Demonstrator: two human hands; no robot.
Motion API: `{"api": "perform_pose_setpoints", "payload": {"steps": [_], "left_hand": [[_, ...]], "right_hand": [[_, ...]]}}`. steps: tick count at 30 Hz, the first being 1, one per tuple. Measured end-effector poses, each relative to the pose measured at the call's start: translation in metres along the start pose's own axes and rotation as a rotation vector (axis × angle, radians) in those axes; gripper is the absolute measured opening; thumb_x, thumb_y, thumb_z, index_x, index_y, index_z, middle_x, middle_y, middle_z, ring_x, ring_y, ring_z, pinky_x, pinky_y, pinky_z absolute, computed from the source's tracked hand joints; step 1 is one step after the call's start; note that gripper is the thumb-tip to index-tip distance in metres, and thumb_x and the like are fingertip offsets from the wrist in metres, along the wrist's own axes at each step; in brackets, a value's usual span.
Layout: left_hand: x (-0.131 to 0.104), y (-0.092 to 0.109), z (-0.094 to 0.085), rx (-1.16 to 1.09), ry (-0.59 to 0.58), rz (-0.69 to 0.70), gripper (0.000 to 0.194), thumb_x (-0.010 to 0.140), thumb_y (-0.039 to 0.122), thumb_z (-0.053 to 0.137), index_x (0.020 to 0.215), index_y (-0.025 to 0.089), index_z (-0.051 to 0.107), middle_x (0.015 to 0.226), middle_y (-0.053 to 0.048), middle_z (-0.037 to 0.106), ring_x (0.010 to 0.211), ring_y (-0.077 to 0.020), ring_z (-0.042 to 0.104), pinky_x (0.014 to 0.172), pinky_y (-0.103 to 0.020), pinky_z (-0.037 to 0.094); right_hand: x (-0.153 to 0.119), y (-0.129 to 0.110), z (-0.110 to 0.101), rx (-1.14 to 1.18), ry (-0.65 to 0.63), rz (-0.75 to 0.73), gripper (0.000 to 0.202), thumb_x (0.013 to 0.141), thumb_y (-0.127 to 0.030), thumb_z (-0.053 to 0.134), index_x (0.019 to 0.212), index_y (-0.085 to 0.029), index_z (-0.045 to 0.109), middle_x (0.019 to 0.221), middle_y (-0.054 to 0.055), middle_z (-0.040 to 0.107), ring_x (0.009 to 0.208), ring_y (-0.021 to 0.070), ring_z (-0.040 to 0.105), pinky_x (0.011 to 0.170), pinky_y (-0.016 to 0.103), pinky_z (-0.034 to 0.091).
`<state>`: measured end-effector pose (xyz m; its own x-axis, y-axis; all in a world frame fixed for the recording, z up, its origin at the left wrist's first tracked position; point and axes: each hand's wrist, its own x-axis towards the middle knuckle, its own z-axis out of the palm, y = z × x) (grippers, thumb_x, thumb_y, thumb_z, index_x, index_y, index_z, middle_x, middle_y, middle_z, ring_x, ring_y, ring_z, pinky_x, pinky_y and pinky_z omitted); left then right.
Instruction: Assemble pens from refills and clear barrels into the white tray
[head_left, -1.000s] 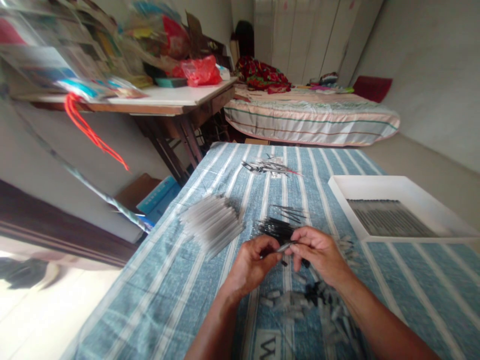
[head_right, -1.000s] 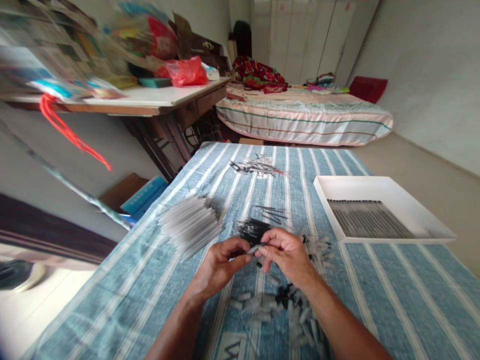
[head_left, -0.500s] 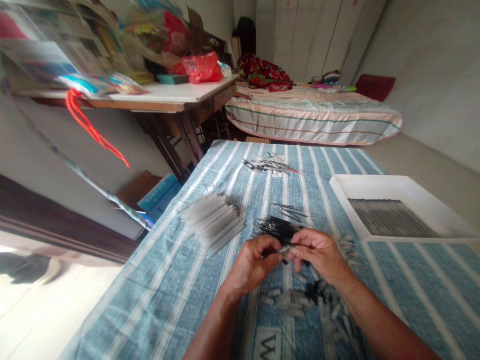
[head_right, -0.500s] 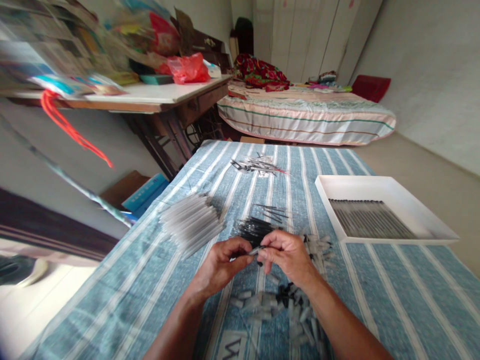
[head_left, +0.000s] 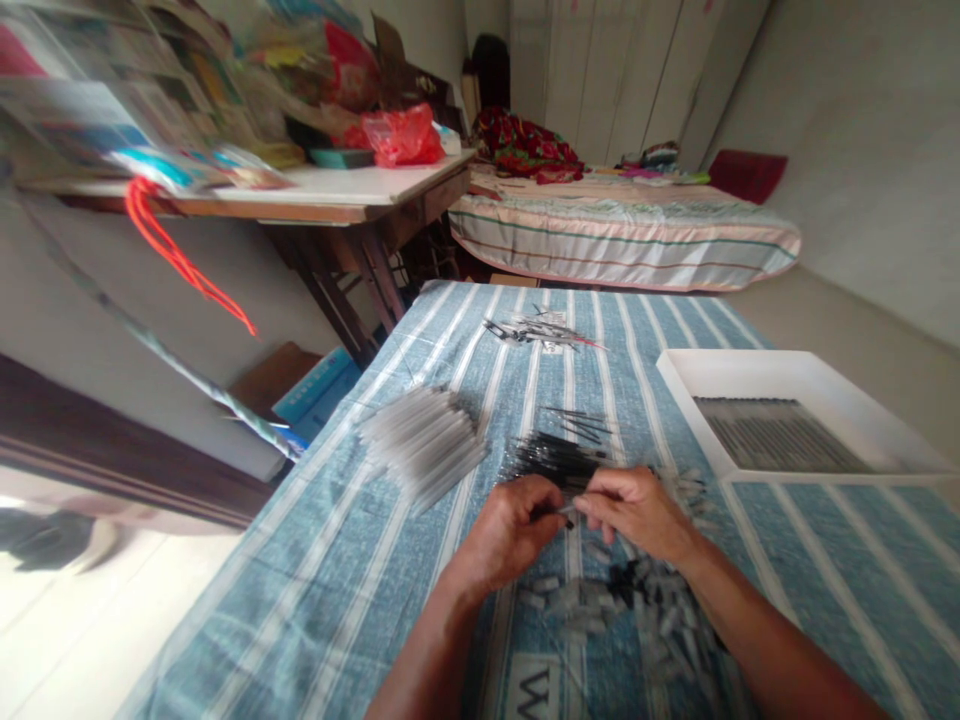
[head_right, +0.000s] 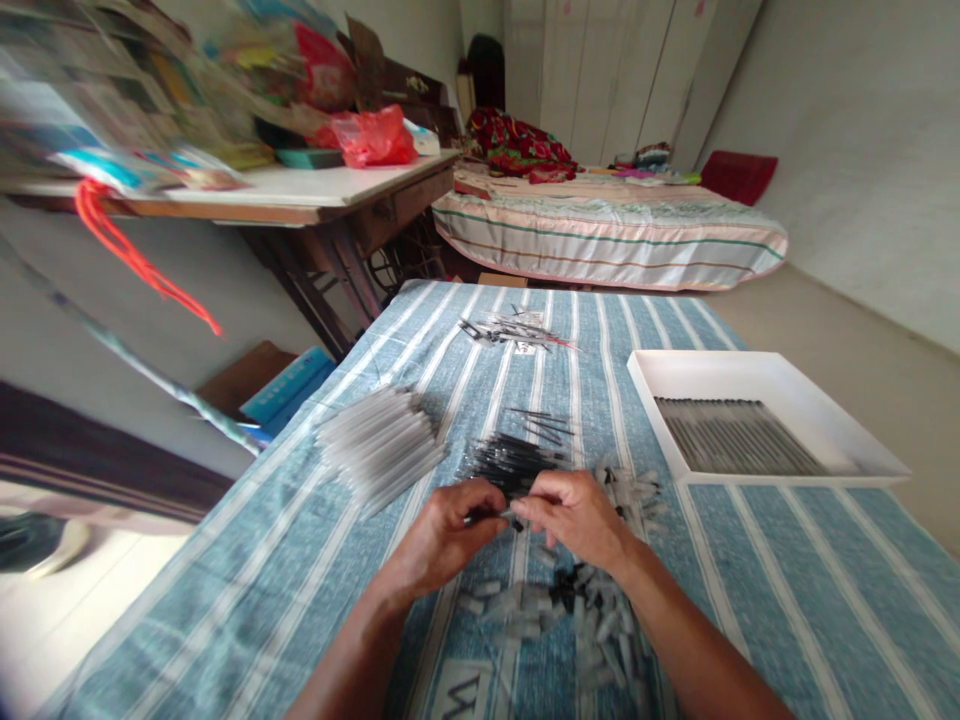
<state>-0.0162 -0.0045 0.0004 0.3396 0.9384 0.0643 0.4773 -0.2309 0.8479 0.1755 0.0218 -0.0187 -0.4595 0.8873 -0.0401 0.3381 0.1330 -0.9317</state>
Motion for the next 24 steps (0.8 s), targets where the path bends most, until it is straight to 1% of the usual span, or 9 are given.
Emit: {"api": "perform_pose_setpoints", "payload": {"steps": [2, 4, 6, 9, 12, 14, 17, 21, 24], "left_hand": [[0.0001, -0.0003, 0.0002, -0.019, 0.002, -0.005, 0.007, 0.072, 0.011, 0.054, 0.069, 0.015, 0.059, 0.064, 0.003, 0.054, 0.060, -0.0107, 0.048, 0.057, -0.021, 0.035], [0.0003, -0.0007, 0.0002, -0.037, 0.002, -0.012, 0.007, 0.072, 0.011, 0.054, 0.069, 0.015, 0.059, 0.064, 0.003, 0.053, 0.060, -0.0107, 0.047, 0.056, -0.021, 0.035], [0.0007, -0.0008, 0.0000, -0.044, 0.000, -0.014, 0.007, 0.072, 0.011, 0.055, 0.069, 0.015, 0.059, 0.063, 0.003, 0.052, 0.060, -0.0107, 0.047, 0.056, -0.021, 0.035], [0.0011, -0.0010, 0.0001, -0.031, -0.014, -0.018, 0.007, 0.072, 0.012, 0.055, 0.067, 0.016, 0.058, 0.063, 0.003, 0.052, 0.060, -0.0108, 0.047, 0.056, -0.021, 0.034], [0.0011, -0.0016, 0.0008, -0.047, -0.021, -0.030, 0.006, 0.073, 0.013, 0.055, 0.069, 0.015, 0.059, 0.064, 0.003, 0.053, 0.061, -0.0109, 0.047, 0.056, -0.021, 0.035], [0.0009, -0.0020, 0.0014, -0.065, -0.016, -0.040, 0.006, 0.073, 0.014, 0.055, 0.069, 0.015, 0.059, 0.063, 0.003, 0.052, 0.060, -0.0110, 0.047, 0.056, -0.021, 0.035], [0.0005, -0.0021, 0.0018, -0.061, -0.013, -0.044, 0.006, 0.073, 0.014, 0.055, 0.068, 0.016, 0.059, 0.061, 0.004, 0.051, 0.059, -0.0107, 0.045, 0.055, -0.021, 0.034], [0.0002, -0.0019, 0.0021, -0.045, -0.016, -0.032, 0.005, 0.073, 0.014, 0.055, 0.070, 0.016, 0.059, 0.063, 0.003, 0.052, 0.060, -0.0108, 0.046, 0.056, -0.021, 0.034], [0.0004, -0.0015, 0.0023, -0.051, -0.013, -0.046, 0.005, 0.072, 0.013, 0.055, 0.069, 0.015, 0.059, 0.063, 0.003, 0.051, 0.060, -0.0108, 0.046, 0.055, -0.021, 0.034]], "right_hand": [[-0.0005, -0.0022, -0.0020, -0.038, 0.004, 0.002, 0.030, 0.084, -0.040, 0.054, 0.064, -0.018, 0.056, 0.051, -0.003, 0.057, 0.039, 0.0087, 0.052, 0.040, 0.020, 0.036], [-0.0010, -0.0035, -0.0039, -0.006, 0.010, 0.015, 0.021, 0.081, -0.039, 0.057, 0.078, -0.018, 0.059, 0.055, -0.004, 0.057, 0.041, 0.0091, 0.052, 0.042, 0.020, 0.038], [-0.0015, -0.0040, -0.0048, 0.052, -0.007, 0.028, 0.021, 0.077, -0.035, 0.062, 0.090, -0.020, 0.057, 0.058, -0.006, 0.058, 0.043, 0.0094, 0.053, 0.044, 0.020, 0.040], [-0.0017, -0.0041, -0.0040, 0.024, -0.036, 0.003, 0.016, 0.079, -0.035, 0.060, 0.077, -0.020, 0.056, 0.056, -0.005, 0.057, 0.043, 0.0091, 0.053, 0.043, 0.020, 0.039], [-0.0015, -0.0042, -0.0027, -0.113, -0.003, -0.013, 0.035, 0.085, -0.040, 0.051, 0.057, -0.019, 0.051, 0.047, -0.004, 0.053, 0.037, 0.0084, 0.049, 0.039, 0.020, 0.034], [-0.0014, -0.0045, -0.0026, -0.140, 0.014, -0.004, 0.036, 0.085, -0.042, 0.050, 0.058, -0.019, 0.053, 0.045, -0.004, 0.052, 0.036, 0.0089, 0.049, 0.039, 0.020, 0.034], [-0.0017, -0.0057, -0.0033, -0.106, 0.006, -0.001, 0.024, 0.081, -0.041, 0.056, 0.070, -0.020, 0.059, 0.051, -0.004, 0.055, 0.040, 0.0098, 0.051, 0.040, 0.020, 0.036], [-0.0021, -0.0091, -0.0040, -0.175, 0.010, 0.010, 0.041, 0.085, -0.044, 0.049, 0.053, -0.019, 0.049, 0.044, -0.003, 0.050, 0.036, 0.0086, 0.046, 0.038, 0.020, 0.032], [-0.0019, -0.0103, -0.0036, -0.177, 0.005, 0.001, 0.033, 0.083, -0.043, 0.053, 0.060, -0.019, 0.055, 0.047, -0.004, 0.052, 0.038, 0.0087, 0.047, 0.039, 0.019, 0.033]]}}
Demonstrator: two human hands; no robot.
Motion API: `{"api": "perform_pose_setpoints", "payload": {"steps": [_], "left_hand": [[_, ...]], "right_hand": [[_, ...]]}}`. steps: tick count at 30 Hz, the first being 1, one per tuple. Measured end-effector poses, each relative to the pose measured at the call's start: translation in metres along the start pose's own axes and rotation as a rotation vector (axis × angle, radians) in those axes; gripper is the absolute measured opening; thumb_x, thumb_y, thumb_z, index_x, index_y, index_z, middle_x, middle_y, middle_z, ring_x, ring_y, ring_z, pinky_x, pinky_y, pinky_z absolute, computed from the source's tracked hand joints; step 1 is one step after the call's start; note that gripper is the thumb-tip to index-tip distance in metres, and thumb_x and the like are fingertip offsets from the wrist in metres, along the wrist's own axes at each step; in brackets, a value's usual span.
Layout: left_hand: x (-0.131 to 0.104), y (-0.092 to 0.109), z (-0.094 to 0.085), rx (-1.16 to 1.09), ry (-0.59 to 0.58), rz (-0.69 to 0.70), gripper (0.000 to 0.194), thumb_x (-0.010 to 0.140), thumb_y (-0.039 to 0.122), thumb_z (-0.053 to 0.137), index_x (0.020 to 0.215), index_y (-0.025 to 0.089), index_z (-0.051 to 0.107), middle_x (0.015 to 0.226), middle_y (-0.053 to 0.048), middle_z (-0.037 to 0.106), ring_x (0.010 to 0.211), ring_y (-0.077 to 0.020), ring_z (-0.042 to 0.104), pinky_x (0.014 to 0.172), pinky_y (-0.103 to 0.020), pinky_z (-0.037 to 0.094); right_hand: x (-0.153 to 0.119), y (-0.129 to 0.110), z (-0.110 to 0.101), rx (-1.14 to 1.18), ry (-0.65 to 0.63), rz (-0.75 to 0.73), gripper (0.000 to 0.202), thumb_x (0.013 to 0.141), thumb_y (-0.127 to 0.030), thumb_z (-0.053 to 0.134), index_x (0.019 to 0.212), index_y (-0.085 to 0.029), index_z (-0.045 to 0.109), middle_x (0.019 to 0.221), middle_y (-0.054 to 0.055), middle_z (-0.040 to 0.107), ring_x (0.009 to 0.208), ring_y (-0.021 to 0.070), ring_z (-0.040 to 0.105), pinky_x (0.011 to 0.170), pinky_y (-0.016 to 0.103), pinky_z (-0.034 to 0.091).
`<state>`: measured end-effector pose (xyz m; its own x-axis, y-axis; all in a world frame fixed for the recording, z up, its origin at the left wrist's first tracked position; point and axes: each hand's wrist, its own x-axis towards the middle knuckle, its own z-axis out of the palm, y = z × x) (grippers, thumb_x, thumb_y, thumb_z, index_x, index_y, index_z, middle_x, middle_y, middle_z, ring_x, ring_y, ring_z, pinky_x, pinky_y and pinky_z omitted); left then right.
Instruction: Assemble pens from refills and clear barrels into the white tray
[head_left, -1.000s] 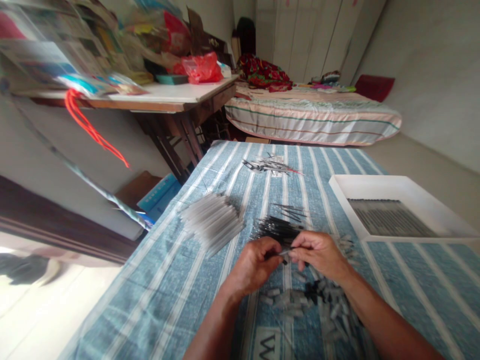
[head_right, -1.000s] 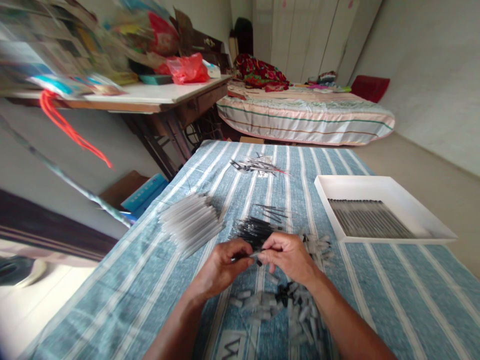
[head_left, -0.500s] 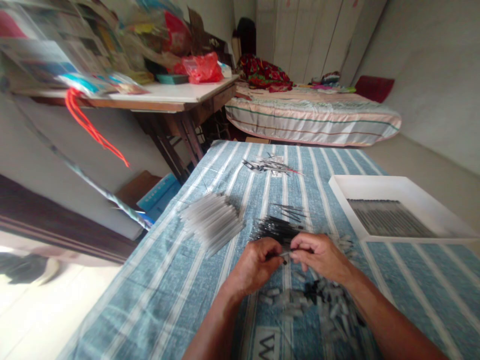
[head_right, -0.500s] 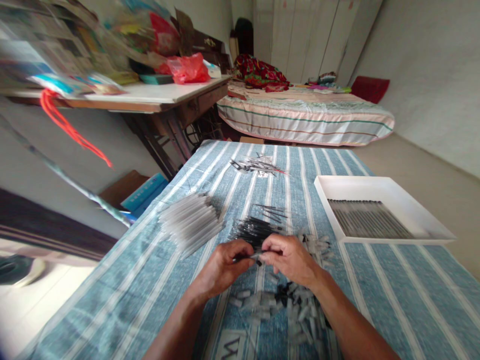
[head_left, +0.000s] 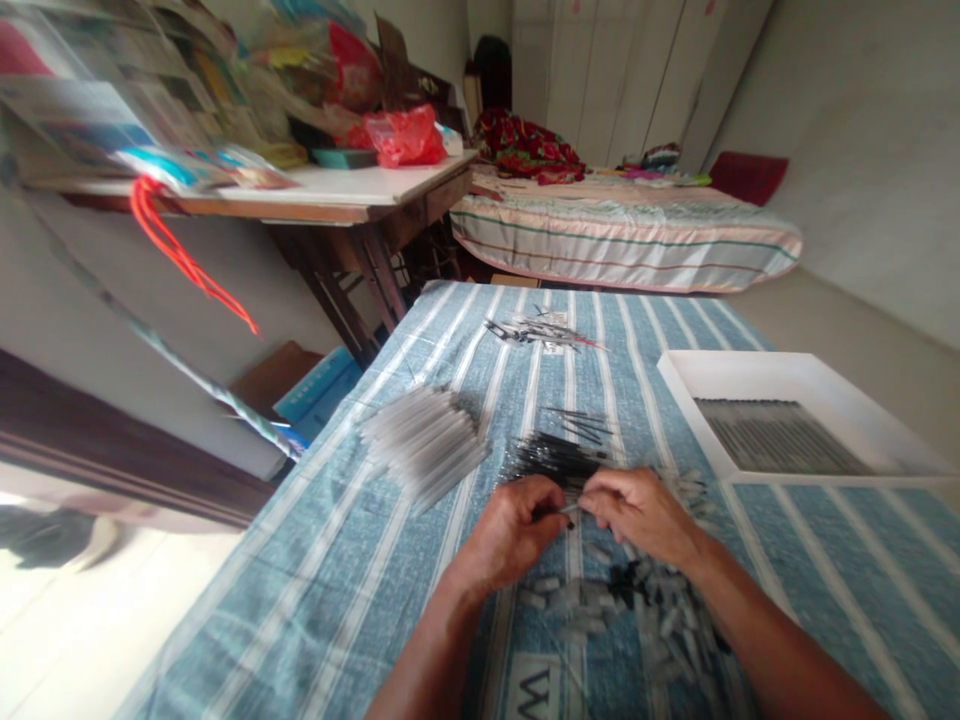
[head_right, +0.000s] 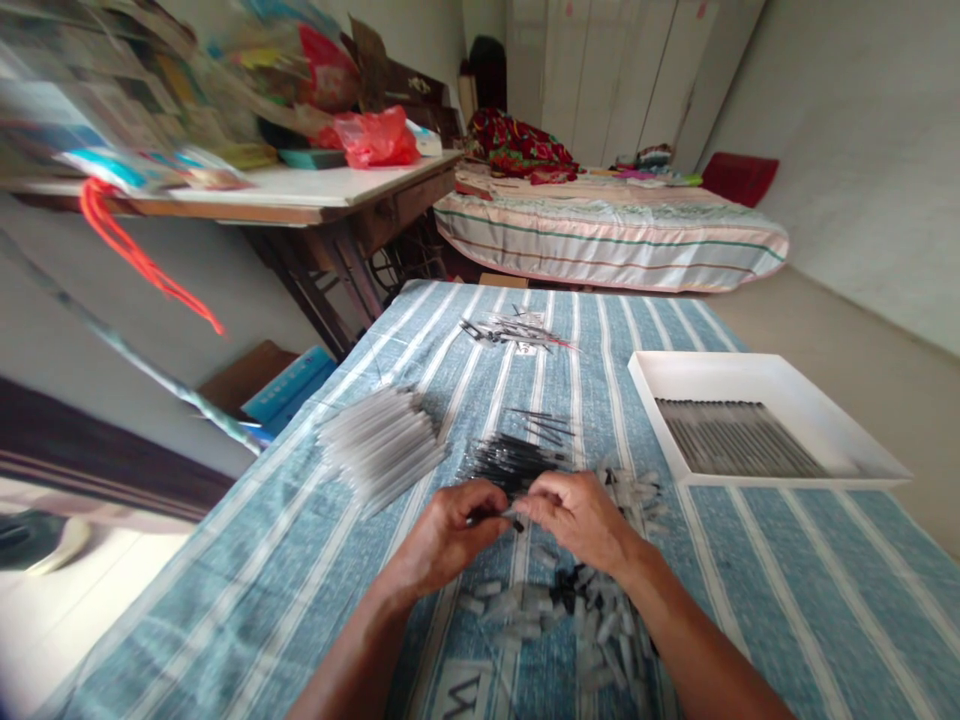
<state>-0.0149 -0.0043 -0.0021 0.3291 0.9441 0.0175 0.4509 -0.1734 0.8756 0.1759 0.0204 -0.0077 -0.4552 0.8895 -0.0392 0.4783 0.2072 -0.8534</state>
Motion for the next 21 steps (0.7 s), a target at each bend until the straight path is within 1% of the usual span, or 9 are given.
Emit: {"api": "perform_pose_setpoints", "payload": {"steps": [2, 5, 8, 9, 12, 13, 17, 21], "left_hand": [[0.0001, 0.0006, 0.0001, 0.004, -0.004, 0.000, 0.006, 0.072, 0.012, 0.055, 0.068, 0.015, 0.059, 0.062, 0.003, 0.051, 0.059, -0.0107, 0.046, 0.055, -0.021, 0.034], [0.0002, 0.0015, 0.0003, 0.006, -0.004, 0.009, 0.006, 0.072, 0.012, 0.055, 0.068, 0.015, 0.059, 0.063, 0.003, 0.052, 0.060, -0.0107, 0.046, 0.056, -0.021, 0.035], [0.0002, 0.0013, 0.0005, 0.012, 0.002, 0.015, 0.006, 0.071, 0.012, 0.056, 0.068, 0.016, 0.059, 0.063, 0.003, 0.052, 0.060, -0.0107, 0.047, 0.056, -0.021, 0.035], [0.0003, 0.0010, 0.0005, 0.017, 0.003, 0.018, 0.006, 0.071, 0.012, 0.056, 0.068, 0.016, 0.059, 0.063, 0.003, 0.053, 0.060, -0.0108, 0.047, 0.056, -0.021, 0.035], [0.0006, 0.0000, 0.0008, 0.030, 0.000, 0.028, 0.005, 0.072, 0.013, 0.056, 0.069, 0.016, 0.059, 0.063, 0.003, 0.054, 0.060, -0.0112, 0.048, 0.056, -0.021, 0.035], [0.0007, -0.0003, 0.0009, 0.034, 0.002, 0.029, 0.005, 0.072, 0.013, 0.056, 0.069, 0.016, 0.059, 0.063, 0.003, 0.054, 0.060, -0.0112, 0.048, 0.056, -0.021, 0.035], [0.0007, -0.0009, 0.0022, 0.075, 0.015, 0.034, 0.007, 0.071, 0.010, 0.056, 0.070, 0.016, 0.059, 0.065, 0.003, 0.055, 0.061, -0.0113, 0.050, 0.058, -0.022, 0.036], [0.0009, -0.0014, 0.0036, 0.115, 0.027, 0.072, 0.007, 0.072, 0.009, 0.056, 0.072, 0.015, 0.060, 0.069, 0.001, 0.058, 0.065, -0.0125, 0.053, 0.061, -0.022, 0.039]], "right_hand": [[0.0001, 0.0008, 0.0008, -0.004, -0.012, -0.001, 0.031, 0.082, -0.041, 0.054, 0.062, -0.019, 0.056, 0.048, -0.004, 0.053, 0.039, 0.0087, 0.048, 0.039, 0.019, 0.033], [-0.0002, 0.0027, 0.0020, -0.025, -0.002, 0.025, 0.040, 0.086, -0.043, 0.048, 0.055, -0.019, 0.052, 0.044, -0.003, 0.050, 0.037, 0.0085, 0.046, 0.039, 0.019, 0.032], [-0.0012, 0.0028, 0.0022, 0.012, 0.001, 0.023, 0.030, 0.083, -0.041, 0.053, 0.064, -0.019, 0.056, 0.049, -0.004, 0.055, 0.039, 0.0087, 0.048, 0.040, 0.019, 0.034], [-0.0016, 0.0025, 0.0021, 0.020, -0.005, 0.019, 0.028, 0.082, -0.040, 0.054, 0.064, -0.019, 0.056, 0.050, -0.004, 0.055, 0.040, 0.0087, 0.049, 0.041, 0.019, 0.035], [-0.0025, 0.0019, 0.0016, 0.023, -0.013, 0.039, 0.037, 0.085, -0.042, 0.049, 0.056, -0.019, 0.050, 0.046, -0.004, 0.052, 0.037, 0.0082, 0.047, 0.040, 0.019, 0.033], [-0.0027, 0.0019, 0.0014, 0.026, -0.015, 0.044, 0.038, 0.086, -0.043, 0.048, 0.056, -0.019, 0.050, 0.046, -0.004, 0.052, 0.037, 0.0082, 0.047, 0.040, 0.019, 0.034], [-0.0033, 0.0028, 0.0013, 0.013, -0.033, 0.032, 0.029, 0.084, -0.041, 0.052, 0.064, -0.019, 0.053, 0.052, -0.004, 0.055, 0.040, 0.0089, 0.051, 0.041, 0.019, 0.035], [-0.0025, 0.0030, 0.0030, 0.040, -0.051, 0.064, 0.038, 0.087, -0.044, 0.046, 0.058, -0.020, 0.047, 0.048, -0.004, 0.053, 0.036, 0.0087, 0.049, 0.038, 0.019, 0.034]]}}
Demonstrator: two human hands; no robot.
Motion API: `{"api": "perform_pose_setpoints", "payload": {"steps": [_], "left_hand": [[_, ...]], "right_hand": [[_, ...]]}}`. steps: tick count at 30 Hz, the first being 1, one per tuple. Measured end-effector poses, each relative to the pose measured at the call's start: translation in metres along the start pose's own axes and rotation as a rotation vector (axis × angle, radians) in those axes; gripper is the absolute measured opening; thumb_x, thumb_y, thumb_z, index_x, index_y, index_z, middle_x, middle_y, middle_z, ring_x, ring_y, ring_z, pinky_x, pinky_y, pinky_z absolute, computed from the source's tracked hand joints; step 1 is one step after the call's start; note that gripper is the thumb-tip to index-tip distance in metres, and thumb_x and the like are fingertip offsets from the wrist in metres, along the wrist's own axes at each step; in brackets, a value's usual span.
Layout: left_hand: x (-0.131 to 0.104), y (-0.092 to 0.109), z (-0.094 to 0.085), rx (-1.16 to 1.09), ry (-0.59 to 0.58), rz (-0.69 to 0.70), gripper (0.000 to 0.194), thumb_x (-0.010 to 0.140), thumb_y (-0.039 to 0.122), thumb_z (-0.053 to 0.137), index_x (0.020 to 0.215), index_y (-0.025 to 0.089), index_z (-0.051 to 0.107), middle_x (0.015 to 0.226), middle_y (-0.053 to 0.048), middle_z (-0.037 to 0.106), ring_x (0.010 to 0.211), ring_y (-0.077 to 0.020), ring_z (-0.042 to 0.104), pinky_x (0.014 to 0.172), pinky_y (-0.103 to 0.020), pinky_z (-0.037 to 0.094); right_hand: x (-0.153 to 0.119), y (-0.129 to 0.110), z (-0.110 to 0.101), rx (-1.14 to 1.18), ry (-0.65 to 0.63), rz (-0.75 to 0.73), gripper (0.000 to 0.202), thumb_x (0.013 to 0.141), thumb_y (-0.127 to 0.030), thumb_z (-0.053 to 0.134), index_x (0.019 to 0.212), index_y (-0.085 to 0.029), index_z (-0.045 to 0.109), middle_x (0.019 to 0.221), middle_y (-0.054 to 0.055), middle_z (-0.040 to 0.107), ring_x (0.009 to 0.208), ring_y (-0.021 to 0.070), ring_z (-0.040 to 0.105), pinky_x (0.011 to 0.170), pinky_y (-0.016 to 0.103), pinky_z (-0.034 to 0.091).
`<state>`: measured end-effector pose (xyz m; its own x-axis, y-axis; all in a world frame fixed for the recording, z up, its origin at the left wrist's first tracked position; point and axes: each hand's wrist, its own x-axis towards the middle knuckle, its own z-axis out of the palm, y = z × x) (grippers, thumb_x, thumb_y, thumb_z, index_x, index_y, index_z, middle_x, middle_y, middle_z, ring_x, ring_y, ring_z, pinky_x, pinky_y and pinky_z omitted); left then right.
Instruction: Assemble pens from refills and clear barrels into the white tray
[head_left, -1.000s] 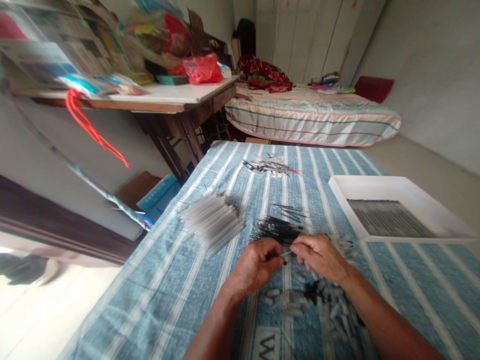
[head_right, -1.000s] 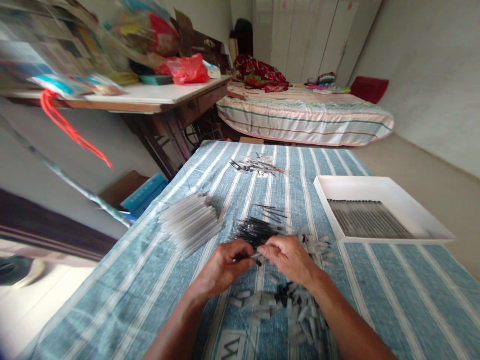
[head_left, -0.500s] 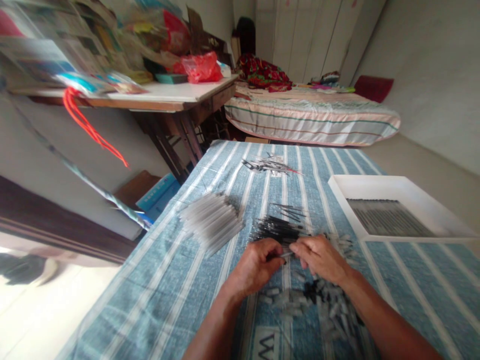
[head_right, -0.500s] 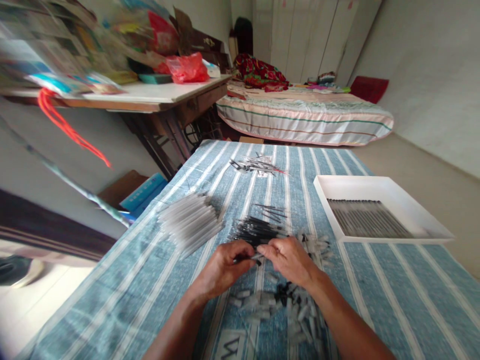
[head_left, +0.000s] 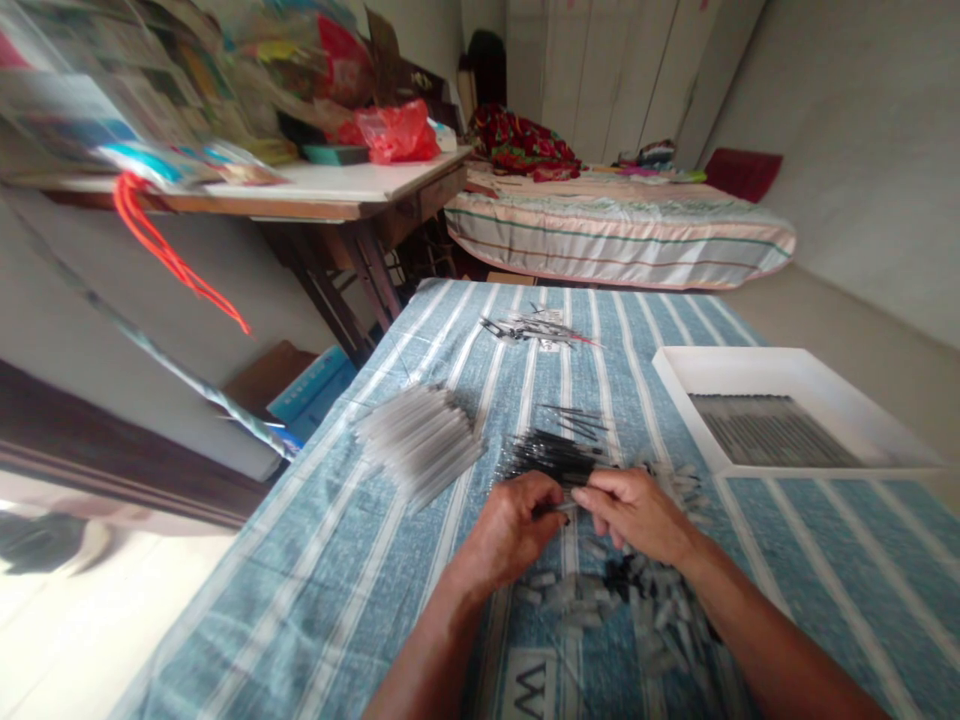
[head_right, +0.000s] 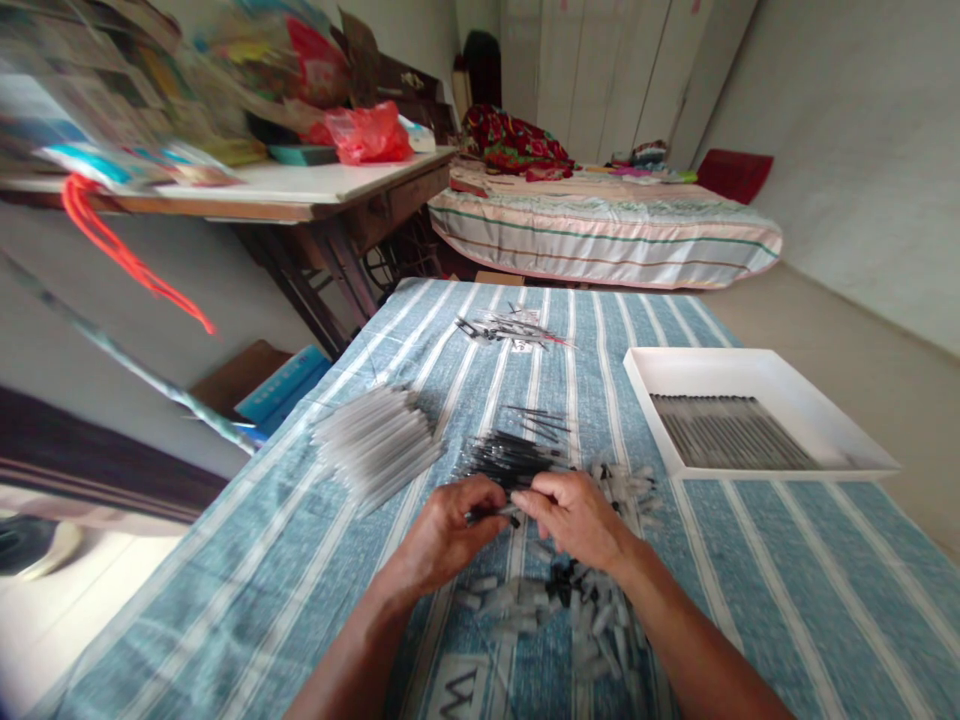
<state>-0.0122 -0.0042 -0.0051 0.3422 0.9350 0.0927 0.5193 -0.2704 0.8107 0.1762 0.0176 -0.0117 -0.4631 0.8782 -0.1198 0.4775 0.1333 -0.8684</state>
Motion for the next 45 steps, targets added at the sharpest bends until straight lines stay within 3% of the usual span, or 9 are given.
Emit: {"api": "perform_pose_setpoints", "payload": {"steps": [6, 10, 16, 30, 35, 38, 42, 45], "left_hand": [[0.001, 0.001, -0.004, 0.053, -0.029, 0.084, 0.010, 0.078, 0.013, 0.056, 0.083, 0.014, 0.065, 0.078, -0.004, 0.062, 0.073, -0.0158, 0.056, 0.067, -0.025, 0.042], [0.001, -0.002, -0.004, 0.110, -0.048, 0.156, 0.018, 0.085, 0.013, 0.048, 0.079, 0.014, 0.065, 0.076, -0.005, 0.061, 0.075, -0.0164, 0.057, 0.069, -0.026, 0.042], [0.002, -0.006, -0.001, 0.154, -0.004, 0.198, 0.012, 0.083, 0.011, 0.051, 0.076, 0.015, 0.060, 0.077, -0.004, 0.059, 0.077, -0.0157, 0.057, 0.068, -0.024, 0.042], [0.001, -0.004, -0.002, 0.193, 0.148, 0.091, 0.007, 0.076, 0.015, 0.055, 0.070, 0.018, 0.054, 0.074, -0.002, 0.057, 0.070, -0.0155, 0.055, 0.065, -0.026, 0.041], [0.002, -0.001, -0.006, 0.188, 0.279, -0.008, 0.011, 0.076, 0.021, 0.058, 0.067, 0.017, 0.054, 0.067, -0.001, 0.055, 0.062, -0.0139, 0.052, 0.060, -0.025, 0.039], [0.003, -0.002, -0.004, 0.119, 0.358, -0.085, 0.012, 0.074, 0.024, 0.060, 0.066, 0.017, 0.055, 0.060, 0.002, 0.052, 0.054, -0.0112, 0.048, 0.054, -0.023, 0.036], [0.005, -0.003, -0.001, -0.173, 0.443, -0.205, 0.018, 0.072, 0.027, 0.064, 0.062, 0.018, 0.053, 0.049, 0.007, 0.044, 0.045, -0.0076, 0.038, 0.046, -0.020, 0.030], [0.007, -0.002, -0.001, -0.431, 0.474, -0.268, 0.020, 0.071, 0.029, 0.065, 0.063, 0.017, 0.051, 0.048, 0.006, 0.051, 0.041, -0.0061, 0.038, 0.041, -0.019, 0.030]], "right_hand": [[0.002, 0.000, -0.002, 0.042, 0.053, 0.026, 0.040, 0.086, -0.044, 0.048, 0.055, -0.020, 0.046, 0.046, -0.004, 0.054, 0.034, 0.0079, 0.049, 0.036, 0.018, 0.034], [0.003, 0.002, -0.004, 0.033, 0.062, 0.020, 0.040, 0.087, -0.045, 0.047, 0.056, -0.019, 0.047, 0.047, -0.004, 0.054, 0.034, 0.0071, 0.048, 0.037, 0.017, 0.034], [0.005, 0.002, -0.003, 0.019, 0.065, 0.031, 0.040, 0.087, -0.045, 0.047, 0.057, -0.019, 0.047, 0.046, -0.004, 0.054, 0.033, 0.0073, 0.048, 0.036, 0.018, 0.034], [0.007, -0.008, -0.009, 0.010, 0.091, 0.045, 0.040, 0.087, -0.047, 0.045, 0.058, -0.019, 0.046, 0.048, -0.004, 0.054, 0.035, 0.0082, 0.048, 0.038, 0.019, 0.034], [-0.001, -0.003, -0.024, -0.179, 0.113, 0.021, 0.031, 0.084, -0.040, 0.050, 0.062, -0.018, 0.053, 0.049, -0.005, 0.051, 0.043, 0.0088, 0.046, 0.045, 0.019, 0.033], [-0.007, -0.001, -0.028, -0.334, 0.051, -0.006, 0.024, 0.082, -0.033, 0.053, 0.065, -0.017, 0.058, 0.052, -0.004, 0.053, 0.051, 0.0102, 0.049, 0.050, 0.020, 0.031], [-0.015, -0.004, -0.023, -0.532, -0.081, 0.036, 0.013, 0.077, -0.027, 0.059, 0.069, -0.018, 0.064, 0.055, -0.002, 0.058, 0.053, 0.0113, 0.051, 0.051, 0.021, 0.026], [-0.018, -0.009, -0.012, -0.681, -0.143, 0.024, 0.010, 0.075, -0.027, 0.061, 0.072, -0.019, 0.066, 0.062, 0.001, 0.065, 0.060, 0.0149, 0.059, 0.053, 0.023, 0.026]]}}
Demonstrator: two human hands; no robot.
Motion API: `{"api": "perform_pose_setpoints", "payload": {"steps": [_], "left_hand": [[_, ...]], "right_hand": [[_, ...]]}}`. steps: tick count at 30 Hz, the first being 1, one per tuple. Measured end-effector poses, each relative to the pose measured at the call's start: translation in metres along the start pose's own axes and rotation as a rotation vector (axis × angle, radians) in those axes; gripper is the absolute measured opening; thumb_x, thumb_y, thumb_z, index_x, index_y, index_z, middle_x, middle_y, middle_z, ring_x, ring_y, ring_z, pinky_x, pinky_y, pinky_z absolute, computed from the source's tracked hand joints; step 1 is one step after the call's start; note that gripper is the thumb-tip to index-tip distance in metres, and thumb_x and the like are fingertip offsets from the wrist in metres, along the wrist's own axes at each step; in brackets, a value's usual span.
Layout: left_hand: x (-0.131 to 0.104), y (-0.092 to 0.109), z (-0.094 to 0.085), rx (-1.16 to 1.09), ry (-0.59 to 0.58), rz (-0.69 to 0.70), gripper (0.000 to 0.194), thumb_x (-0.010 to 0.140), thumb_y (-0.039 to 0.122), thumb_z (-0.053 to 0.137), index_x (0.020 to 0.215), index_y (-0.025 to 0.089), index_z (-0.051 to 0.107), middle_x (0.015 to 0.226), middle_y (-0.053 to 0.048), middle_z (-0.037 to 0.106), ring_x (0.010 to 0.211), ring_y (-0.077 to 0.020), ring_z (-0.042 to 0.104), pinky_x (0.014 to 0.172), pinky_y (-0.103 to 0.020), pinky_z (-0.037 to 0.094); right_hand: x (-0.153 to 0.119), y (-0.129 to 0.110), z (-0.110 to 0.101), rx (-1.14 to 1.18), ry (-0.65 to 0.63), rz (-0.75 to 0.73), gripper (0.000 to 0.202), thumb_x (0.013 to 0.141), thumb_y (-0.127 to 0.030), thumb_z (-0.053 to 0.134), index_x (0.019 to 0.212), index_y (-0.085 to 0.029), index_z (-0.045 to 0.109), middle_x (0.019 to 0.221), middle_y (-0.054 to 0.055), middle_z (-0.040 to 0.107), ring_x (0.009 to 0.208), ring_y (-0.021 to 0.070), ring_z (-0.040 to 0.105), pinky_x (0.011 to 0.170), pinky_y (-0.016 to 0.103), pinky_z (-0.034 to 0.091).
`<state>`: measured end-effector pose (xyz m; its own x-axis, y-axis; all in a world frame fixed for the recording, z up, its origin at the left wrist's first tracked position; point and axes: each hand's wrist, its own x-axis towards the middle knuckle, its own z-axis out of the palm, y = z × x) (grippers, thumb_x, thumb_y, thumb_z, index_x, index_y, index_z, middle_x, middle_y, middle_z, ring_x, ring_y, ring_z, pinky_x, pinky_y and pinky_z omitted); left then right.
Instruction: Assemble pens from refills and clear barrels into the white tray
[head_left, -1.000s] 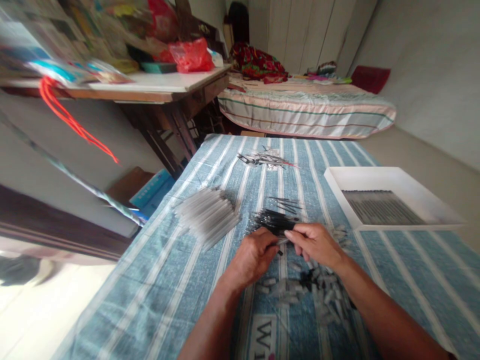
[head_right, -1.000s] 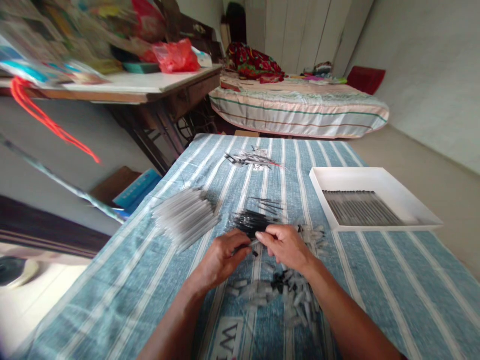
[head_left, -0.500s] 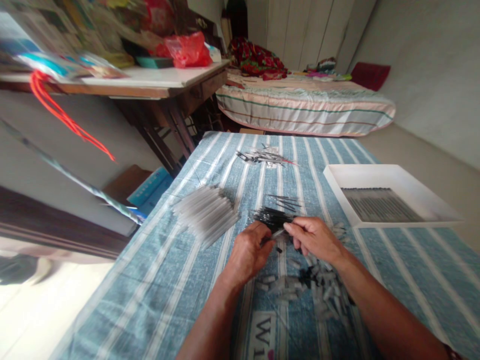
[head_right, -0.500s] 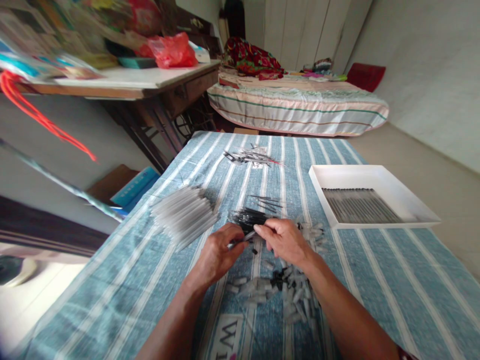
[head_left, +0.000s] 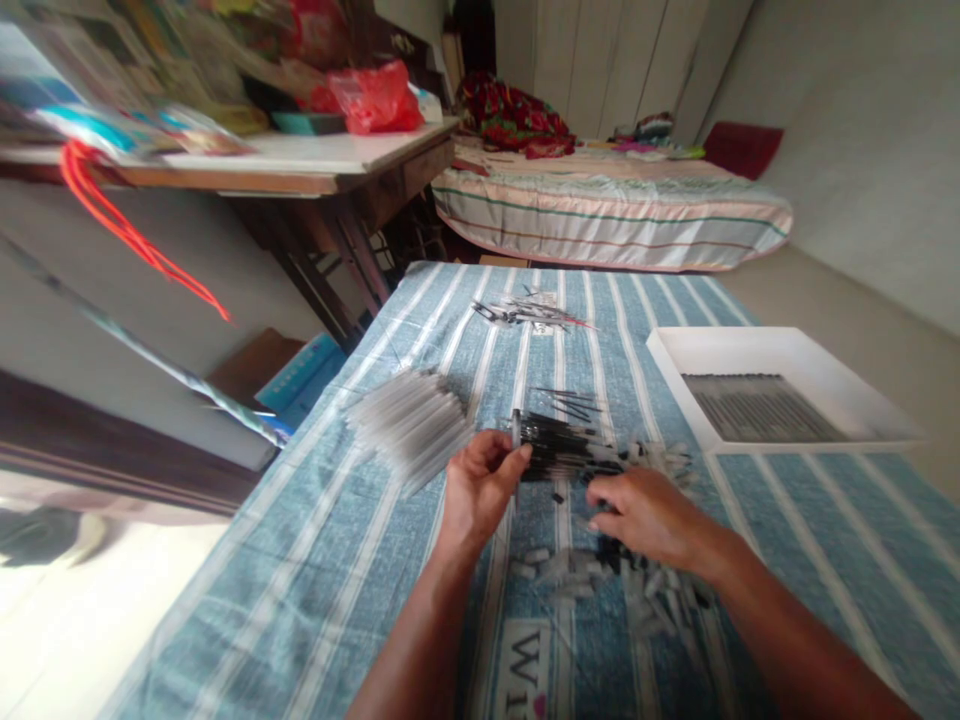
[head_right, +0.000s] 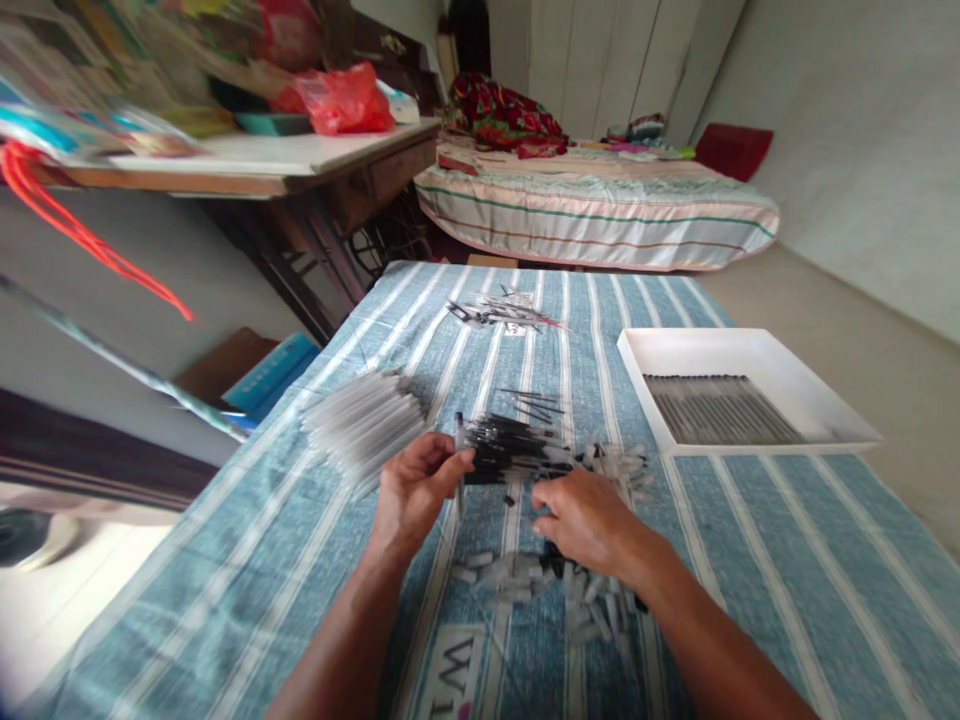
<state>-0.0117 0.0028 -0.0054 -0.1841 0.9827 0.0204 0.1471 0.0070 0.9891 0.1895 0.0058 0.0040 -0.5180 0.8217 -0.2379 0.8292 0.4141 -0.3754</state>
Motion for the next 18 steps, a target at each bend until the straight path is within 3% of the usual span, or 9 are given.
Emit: {"api": "perform_pose_setpoints", "payload": {"steps": [5, 9, 13, 18], "left_hand": [[0.001, 0.004, 0.000, -0.247, 0.049, -0.095, 0.021, 0.067, 0.028, 0.070, 0.069, 0.017, 0.053, 0.054, 0.003, 0.064, 0.036, -0.0051, 0.043, 0.038, -0.017, 0.031], [0.001, 0.006, -0.002, -0.335, 0.061, -0.132, 0.023, 0.065, 0.029, 0.072, 0.068, 0.016, 0.053, 0.055, 0.002, 0.065, 0.036, -0.0043, 0.044, 0.036, -0.016, 0.028], [0.001, 0.004, -0.003, -0.393, 0.021, -0.121, 0.021, 0.067, 0.030, 0.072, 0.072, 0.015, 0.058, 0.059, 0.001, 0.066, 0.037, -0.0044, 0.046, 0.037, -0.016, 0.029], [0.001, 0.005, -0.003, -0.436, -0.025, -0.114, 0.021, 0.069, 0.031, 0.071, 0.075, 0.014, 0.060, 0.061, 0.001, 0.065, 0.038, -0.0051, 0.048, 0.038, -0.017, 0.029]], "right_hand": [[0.004, -0.017, 0.009, -0.210, -0.073, -0.040, 0.015, 0.077, -0.029, 0.059, 0.077, -0.018, 0.069, 0.076, 0.010, 0.072, 0.075, 0.0230, 0.065, 0.057, 0.026, 0.029], [0.008, -0.018, 0.010, -0.206, -0.078, -0.051, 0.016, 0.078, -0.025, 0.055, 0.073, -0.018, 0.069, 0.074, 0.009, 0.071, 0.074, 0.0220, 0.065, 0.058, 0.026, 0.030], [0.006, -0.015, 0.009, -0.008, 0.006, -0.096, 0.019, 0.078, -0.024, 0.053, 0.065, -0.019, 0.065, 0.064, 0.002, 0.066, 0.065, 0.0160, 0.060, 0.058, 0.024, 0.030], [0.003, -0.020, 0.016, 0.418, 0.050, -0.101, 0.012, 0.076, -0.021, 0.052, 0.067, -0.018, 0.060, 0.056, -0.004, 0.052, 0.054, 0.0100, 0.049, 0.053, 0.020, 0.032]]}}
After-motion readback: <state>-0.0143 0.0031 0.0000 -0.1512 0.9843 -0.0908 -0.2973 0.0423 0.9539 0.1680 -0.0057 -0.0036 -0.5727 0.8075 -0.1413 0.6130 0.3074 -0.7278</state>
